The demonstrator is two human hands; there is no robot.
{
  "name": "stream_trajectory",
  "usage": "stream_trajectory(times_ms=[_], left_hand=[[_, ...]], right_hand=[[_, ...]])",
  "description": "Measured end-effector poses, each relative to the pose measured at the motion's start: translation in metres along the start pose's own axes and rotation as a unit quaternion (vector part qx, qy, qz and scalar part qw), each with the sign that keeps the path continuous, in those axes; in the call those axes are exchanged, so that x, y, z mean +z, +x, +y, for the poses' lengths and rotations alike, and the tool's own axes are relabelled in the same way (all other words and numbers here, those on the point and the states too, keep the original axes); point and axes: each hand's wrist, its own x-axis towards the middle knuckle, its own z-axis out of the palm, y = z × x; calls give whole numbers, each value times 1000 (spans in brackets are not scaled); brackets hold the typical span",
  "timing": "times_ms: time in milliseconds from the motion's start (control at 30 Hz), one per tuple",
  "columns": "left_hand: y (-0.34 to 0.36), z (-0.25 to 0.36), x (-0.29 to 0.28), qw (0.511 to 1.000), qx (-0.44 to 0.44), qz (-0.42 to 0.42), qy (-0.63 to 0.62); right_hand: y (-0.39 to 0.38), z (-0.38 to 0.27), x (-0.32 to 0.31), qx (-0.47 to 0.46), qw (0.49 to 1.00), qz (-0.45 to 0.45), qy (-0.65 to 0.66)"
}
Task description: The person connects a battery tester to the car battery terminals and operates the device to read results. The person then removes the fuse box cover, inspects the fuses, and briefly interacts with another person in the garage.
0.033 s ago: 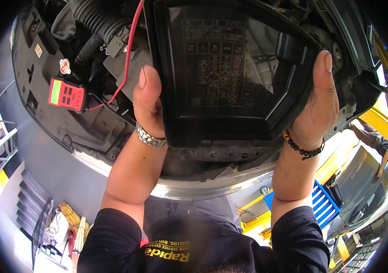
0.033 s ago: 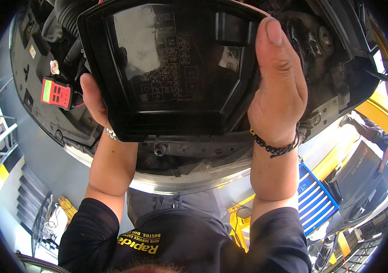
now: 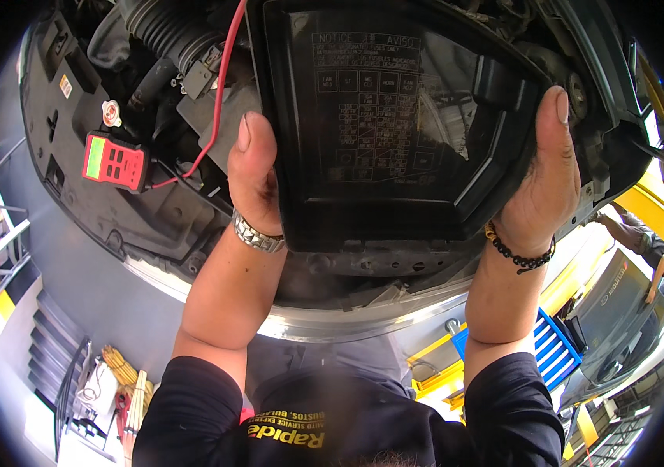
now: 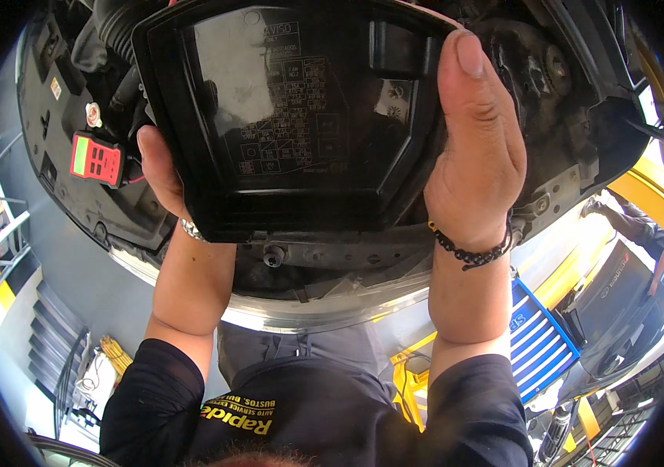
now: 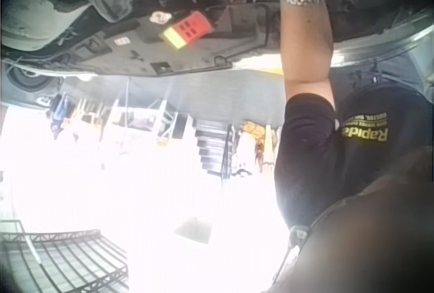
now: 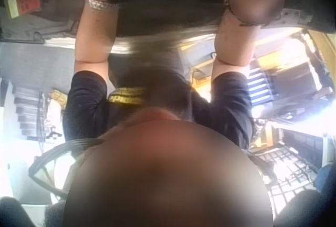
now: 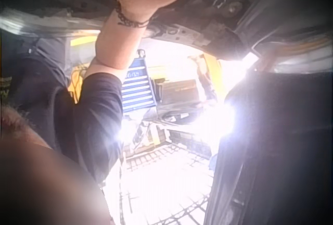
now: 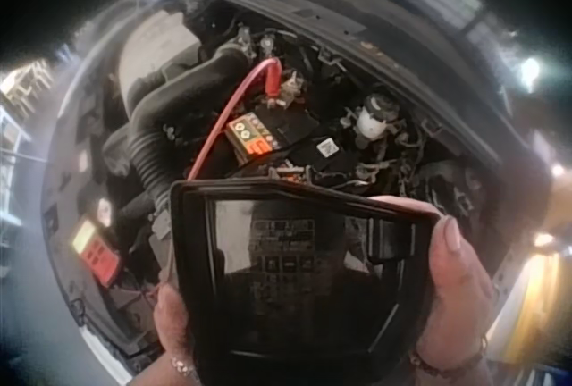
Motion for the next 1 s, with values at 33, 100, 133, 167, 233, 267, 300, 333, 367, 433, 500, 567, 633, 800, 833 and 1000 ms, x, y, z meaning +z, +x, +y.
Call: stream_trajectory(times_ms=[33,100,133,167,233,267,300,333,367,433,500,567,633,800,833,1000], left_hand=[[-1,0,0,1000,1,3,-4],[0,0,-1,1000,1,1,7],[0,0,-2,1000,0,-1,10],[0,0,-2,1000,-3,-8,8],[1,0,-3,1000,-5,-19,6],[3,1,-4,1000,-5,-25,7],[4,-1,-5,999,-4,-38,3],[6,-1,-5,999,-2,-51,-1],[6,-3,-5,998,-1,-62,-11],[8,-5,-4,995,-7,-90,-40],[10,-5,-4,992,-21,-112,-52],[12,-4,-3,992,-56,-113,4],[14,-2,-2,987,-88,-102,85],[14,0,-1,974,-122,-103,162],[14,0,-1,974,-125,-105,159],[16,-5,3,977,-125,-85,150]], right_hand=[[0,0,0,-1,1000,-2,1],[1,-1,0,2,1000,-13,10],[2,-1,-1,4,999,-36,17],[2,-2,-2,6,998,-60,24],[4,-3,-3,9,994,-110,26],[4,-3,-4,4,994,-106,7],[3,-3,-5,-3,997,-78,-23],[1,-3,-6,-2,998,-42,-42],[-1,-3,-7,0,998,-6,-60],[-3,-2,-10,-2,995,57,-81],[-5,1,-13,0,996,61,-66],[-5,3,-15,-9,996,61,-68],[-5,4,-16,-20,990,96,-97],[-4,1,-15,19,995,83,-54],[-4,0,-15,17,997,58,-47],[-5,-1,-10,31,994,95,-32]])
